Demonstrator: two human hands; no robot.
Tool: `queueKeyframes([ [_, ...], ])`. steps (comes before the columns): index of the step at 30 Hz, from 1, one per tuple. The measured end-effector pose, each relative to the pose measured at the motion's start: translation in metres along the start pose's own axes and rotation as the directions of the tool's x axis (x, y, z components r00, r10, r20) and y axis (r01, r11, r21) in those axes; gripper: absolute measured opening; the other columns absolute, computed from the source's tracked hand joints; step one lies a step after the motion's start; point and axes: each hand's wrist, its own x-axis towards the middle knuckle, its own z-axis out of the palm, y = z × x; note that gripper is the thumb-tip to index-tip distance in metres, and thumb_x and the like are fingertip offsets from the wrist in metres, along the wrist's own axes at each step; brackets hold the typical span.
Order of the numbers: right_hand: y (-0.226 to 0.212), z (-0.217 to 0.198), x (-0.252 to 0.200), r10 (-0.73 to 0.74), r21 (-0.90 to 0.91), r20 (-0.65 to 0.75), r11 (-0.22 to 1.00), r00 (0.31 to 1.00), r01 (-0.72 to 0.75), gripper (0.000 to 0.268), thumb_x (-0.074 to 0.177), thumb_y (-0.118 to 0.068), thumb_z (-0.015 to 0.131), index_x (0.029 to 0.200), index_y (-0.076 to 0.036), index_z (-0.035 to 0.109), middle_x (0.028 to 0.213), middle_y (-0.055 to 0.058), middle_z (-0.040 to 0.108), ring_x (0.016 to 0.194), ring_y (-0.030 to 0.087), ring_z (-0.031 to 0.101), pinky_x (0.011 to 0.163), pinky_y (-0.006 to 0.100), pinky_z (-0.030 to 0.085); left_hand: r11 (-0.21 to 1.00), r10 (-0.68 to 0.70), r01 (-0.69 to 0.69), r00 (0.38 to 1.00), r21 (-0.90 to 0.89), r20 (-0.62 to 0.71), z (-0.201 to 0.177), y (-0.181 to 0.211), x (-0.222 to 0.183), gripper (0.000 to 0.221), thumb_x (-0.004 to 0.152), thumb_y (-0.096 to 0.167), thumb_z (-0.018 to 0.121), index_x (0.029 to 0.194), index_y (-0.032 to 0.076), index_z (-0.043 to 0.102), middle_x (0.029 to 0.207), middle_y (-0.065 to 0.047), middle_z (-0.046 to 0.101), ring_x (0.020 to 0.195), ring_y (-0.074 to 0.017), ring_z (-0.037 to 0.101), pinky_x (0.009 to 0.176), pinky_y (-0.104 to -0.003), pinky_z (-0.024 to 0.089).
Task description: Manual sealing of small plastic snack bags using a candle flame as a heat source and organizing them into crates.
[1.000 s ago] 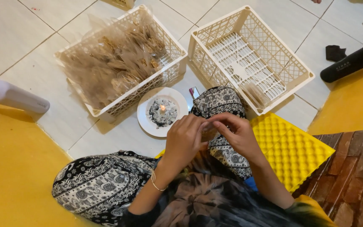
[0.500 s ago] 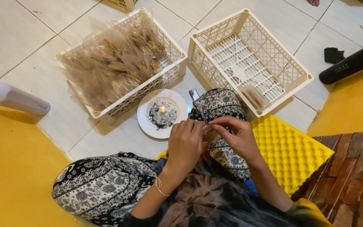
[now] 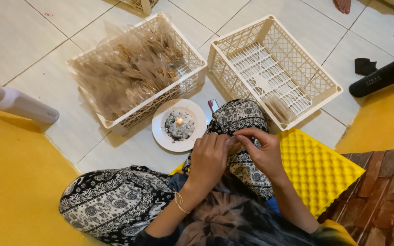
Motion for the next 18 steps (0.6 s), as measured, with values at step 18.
queueKeyframes([
  [18, 0.013, 0.004, -0.007, 0.037, 0.248, 0.193, 0.965, 0.980, -0.085, 0.023, 0.098, -0.002, 0.060, 0.116, 0.002, 0.073, 0.105, 0.018, 0.076, 0.100, 0.024, 0.070, 0.092, 0.043, 0.055, 0.994, -0.031, 0.024, 0.997, -0.107, -0.068, 0.004, -0.017, -0.022, 0.015, 0.103, 0.015, 0.054, 0.095, 0.009, 0.065, 0.072, -0.002, 0.053, 0.065, -0.0194, 0.059, 0.053, -0.028, 0.048],
])
